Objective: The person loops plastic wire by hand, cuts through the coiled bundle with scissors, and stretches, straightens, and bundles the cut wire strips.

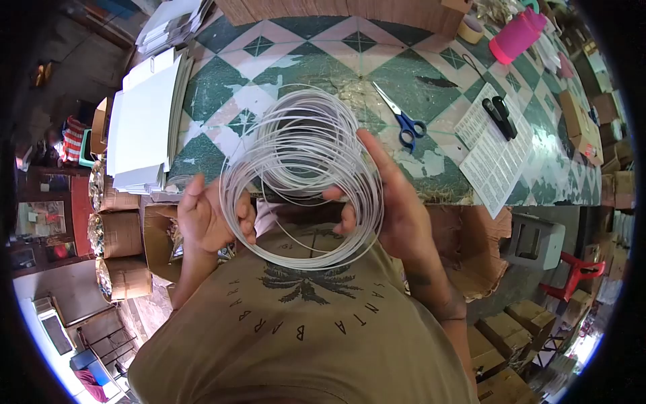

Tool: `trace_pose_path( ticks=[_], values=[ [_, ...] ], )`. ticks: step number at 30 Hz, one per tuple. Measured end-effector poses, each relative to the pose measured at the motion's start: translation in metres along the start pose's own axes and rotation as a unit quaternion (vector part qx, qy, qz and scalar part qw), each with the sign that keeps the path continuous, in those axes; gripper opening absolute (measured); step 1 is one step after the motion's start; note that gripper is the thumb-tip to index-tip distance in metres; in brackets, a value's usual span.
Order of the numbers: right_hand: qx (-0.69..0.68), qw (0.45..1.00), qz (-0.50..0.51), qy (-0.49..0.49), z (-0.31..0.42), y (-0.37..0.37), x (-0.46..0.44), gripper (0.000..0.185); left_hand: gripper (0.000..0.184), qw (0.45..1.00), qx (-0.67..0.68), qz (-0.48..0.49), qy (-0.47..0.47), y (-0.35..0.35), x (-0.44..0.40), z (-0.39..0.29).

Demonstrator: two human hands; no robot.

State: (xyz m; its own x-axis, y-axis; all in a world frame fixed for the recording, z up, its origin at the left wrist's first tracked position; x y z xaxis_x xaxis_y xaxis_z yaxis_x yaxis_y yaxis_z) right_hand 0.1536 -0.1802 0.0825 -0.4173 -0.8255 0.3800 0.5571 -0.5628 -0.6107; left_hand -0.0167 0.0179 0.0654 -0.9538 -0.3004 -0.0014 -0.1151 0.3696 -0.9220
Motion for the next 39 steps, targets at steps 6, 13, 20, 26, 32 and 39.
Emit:
trace_pose_path(
  ticks=[6,13,20,26,32,39],
  values=[
    [-0.006,0.998,-0.026,-0.051,0.018,-0.010,-0.016,0.049,0.061,0.952,-0.208,0.222,-0.019,0.002,-0.018,-0.025],
    [0.017,0.984,0.114,-0.134,0.055,-0.073,-0.028,0.048,0.068,0.973,-0.097,0.197,0.066,-0.029,-0.048,-0.055],
    [-0.016,0.968,0.200,-0.151,0.030,-0.065,-0.048,0.068,0.015,0.993,-0.042,0.108,-0.006,-0.024,-0.009,-0.037],
    [0.145,0.976,0.111,-0.120,0.000,-0.056,-0.055,0.052,0.011,0.965,0.216,0.146,0.025,-0.012,-0.009,-0.057],
    [-0.185,0.938,0.148,-0.254,-0.014,-0.096,-0.050,0.015,0.009,0.930,-0.283,0.009,-0.236,0.024,0.011,-0.072],
    [-0.279,0.881,0.252,-0.286,-0.033,-0.162,-0.049,0.011,0.014,0.962,-0.107,-0.251,-0.028,0.034,0.044,-0.074]
  ],
)
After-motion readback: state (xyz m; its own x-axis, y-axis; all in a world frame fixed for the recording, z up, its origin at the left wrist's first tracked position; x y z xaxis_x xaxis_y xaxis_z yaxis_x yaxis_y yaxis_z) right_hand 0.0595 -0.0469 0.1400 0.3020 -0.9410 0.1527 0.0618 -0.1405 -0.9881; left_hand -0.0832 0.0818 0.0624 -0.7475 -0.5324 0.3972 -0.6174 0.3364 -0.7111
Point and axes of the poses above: each hand's wrist, its own x-axis away from the middle knuckle, its own y-axis out of the back of the hand, z = x × y, the point moved 4 cm from there along -x, towards the middle knuckle, and after that the axes turned 12 degrees about -y, right-handed, at the moved point
